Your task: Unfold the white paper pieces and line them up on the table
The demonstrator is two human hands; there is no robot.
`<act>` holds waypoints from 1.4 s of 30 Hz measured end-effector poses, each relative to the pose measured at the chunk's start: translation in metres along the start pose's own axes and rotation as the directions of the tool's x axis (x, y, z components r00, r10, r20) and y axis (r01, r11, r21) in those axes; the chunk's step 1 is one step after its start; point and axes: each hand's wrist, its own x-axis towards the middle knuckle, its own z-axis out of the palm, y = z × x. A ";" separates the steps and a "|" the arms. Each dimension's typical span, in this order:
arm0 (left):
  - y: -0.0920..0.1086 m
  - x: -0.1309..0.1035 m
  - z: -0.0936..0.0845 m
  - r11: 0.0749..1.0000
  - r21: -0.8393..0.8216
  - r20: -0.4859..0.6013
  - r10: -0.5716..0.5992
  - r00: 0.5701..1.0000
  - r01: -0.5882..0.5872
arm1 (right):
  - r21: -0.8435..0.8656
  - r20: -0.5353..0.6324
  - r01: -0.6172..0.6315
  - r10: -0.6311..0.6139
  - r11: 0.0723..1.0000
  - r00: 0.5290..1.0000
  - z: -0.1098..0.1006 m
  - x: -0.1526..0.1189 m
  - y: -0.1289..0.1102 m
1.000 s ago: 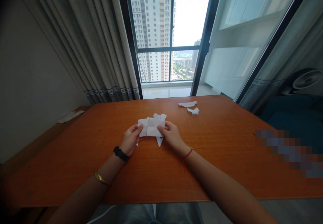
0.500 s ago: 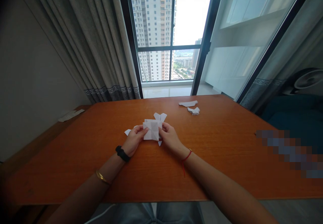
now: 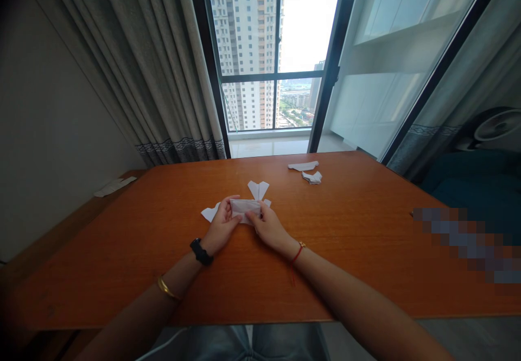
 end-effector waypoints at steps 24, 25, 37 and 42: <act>-0.015 0.008 -0.018 0.969 0.231 -0.088 -0.069 0.994 0.088 | -0.531 0.096 0.087 -0.043 0.843 0.994 -0.003 0.003 0.007; -0.013 0.009 -0.020 0.964 0.240 -0.084 -0.099 0.992 0.116 | -0.536 0.099 0.087 -0.040 0.840 0.994 -0.004 0.003 0.008; 0.011 0.016 -0.029 0.992 0.060 -0.213 -0.095 0.972 0.110 | -0.105 0.071 0.039 -0.031 0.994 0.997 -0.015 0.012 0.016; 0.005 0.010 -0.020 0.973 0.097 0.047 -0.216 0.975 0.211 | -0.220 0.166 -0.010 0.047 0.976 0.985 -0.028 0.014 -0.004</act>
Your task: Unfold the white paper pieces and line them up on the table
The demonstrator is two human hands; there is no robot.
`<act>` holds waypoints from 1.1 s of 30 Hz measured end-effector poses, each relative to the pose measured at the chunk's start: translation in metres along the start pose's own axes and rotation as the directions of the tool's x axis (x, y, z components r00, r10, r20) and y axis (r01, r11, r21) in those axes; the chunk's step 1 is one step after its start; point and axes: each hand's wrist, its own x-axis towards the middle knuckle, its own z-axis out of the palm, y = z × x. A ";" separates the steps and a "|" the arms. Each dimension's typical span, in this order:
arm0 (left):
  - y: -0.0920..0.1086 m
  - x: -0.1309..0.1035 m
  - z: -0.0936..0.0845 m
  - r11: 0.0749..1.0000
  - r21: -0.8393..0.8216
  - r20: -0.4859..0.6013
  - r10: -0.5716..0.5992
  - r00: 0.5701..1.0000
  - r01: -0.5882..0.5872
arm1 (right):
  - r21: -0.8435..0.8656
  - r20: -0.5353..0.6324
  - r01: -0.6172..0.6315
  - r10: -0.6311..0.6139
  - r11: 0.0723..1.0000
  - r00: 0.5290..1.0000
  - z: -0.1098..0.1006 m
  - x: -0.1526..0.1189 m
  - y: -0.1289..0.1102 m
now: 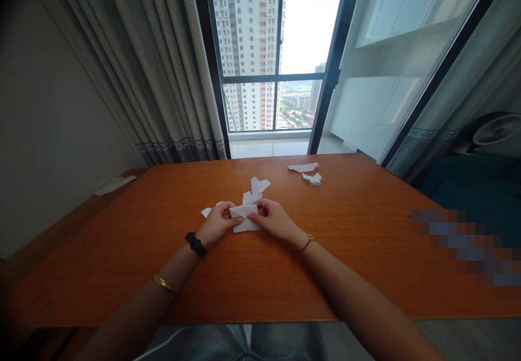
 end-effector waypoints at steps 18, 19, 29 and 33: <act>0.002 -0.005 0.000 0.801 0.583 0.044 0.133 0.990 -0.134 | -0.111 0.005 -0.081 0.082 0.991 0.997 -0.003 -0.001 0.001; 0.001 -0.005 0.001 0.799 0.586 0.051 0.128 0.990 -0.133 | -0.117 0.001 -0.082 0.083 0.990 0.997 -0.002 -0.001 0.003; 0.000 -0.004 -0.002 0.790 0.594 0.051 0.154 0.987 -0.154 | -0.217 0.007 -0.033 0.035 0.976 0.999 0.000 -0.001 0.009; -0.001 -0.003 -0.001 0.784 0.592 0.037 0.205 0.978 -0.186 | -0.159 0.030 -0.044 0.049 0.986 0.998 -0.001 -0.001 0.010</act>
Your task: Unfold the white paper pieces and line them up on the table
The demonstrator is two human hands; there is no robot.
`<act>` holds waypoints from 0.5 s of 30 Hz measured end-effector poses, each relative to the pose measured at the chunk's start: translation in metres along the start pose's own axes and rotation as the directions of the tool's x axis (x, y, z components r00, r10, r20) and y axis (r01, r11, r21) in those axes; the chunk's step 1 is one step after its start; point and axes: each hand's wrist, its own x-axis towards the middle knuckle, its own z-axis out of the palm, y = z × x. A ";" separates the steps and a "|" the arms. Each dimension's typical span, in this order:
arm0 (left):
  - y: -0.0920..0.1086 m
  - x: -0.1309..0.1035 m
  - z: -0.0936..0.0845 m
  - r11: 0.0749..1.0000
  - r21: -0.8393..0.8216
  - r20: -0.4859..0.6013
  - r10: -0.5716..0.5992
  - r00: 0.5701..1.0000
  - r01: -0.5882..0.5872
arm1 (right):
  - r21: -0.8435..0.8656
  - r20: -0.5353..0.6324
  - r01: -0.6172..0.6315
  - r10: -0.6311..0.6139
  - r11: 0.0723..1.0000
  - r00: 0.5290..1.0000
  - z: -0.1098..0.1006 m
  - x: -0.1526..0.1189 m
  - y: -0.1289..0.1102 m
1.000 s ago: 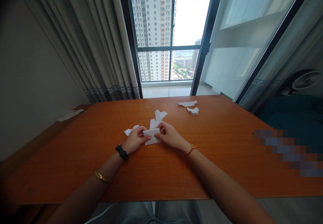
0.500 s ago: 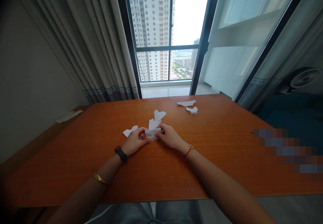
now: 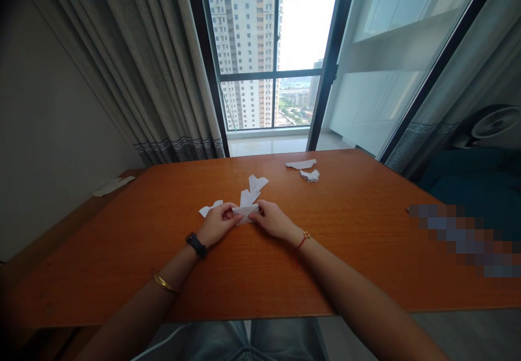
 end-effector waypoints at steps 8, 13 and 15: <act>-0.005 0.002 0.004 0.993 -0.111 -0.008 -0.045 0.999 0.044 | 0.134 -0.022 -0.092 0.095 0.987 0.995 -0.008 0.010 -0.003; 0.024 -0.008 0.004 0.996 -0.088 -0.060 -0.038 0.997 0.033 | 0.058 -0.083 -0.295 0.299 0.954 0.951 -0.095 0.007 0.024; 0.058 -0.025 0.001 0.986 -0.169 0.089 0.003 0.996 0.012 | 0.030 -0.137 -0.389 0.389 0.921 0.911 -0.135 -0.001 0.044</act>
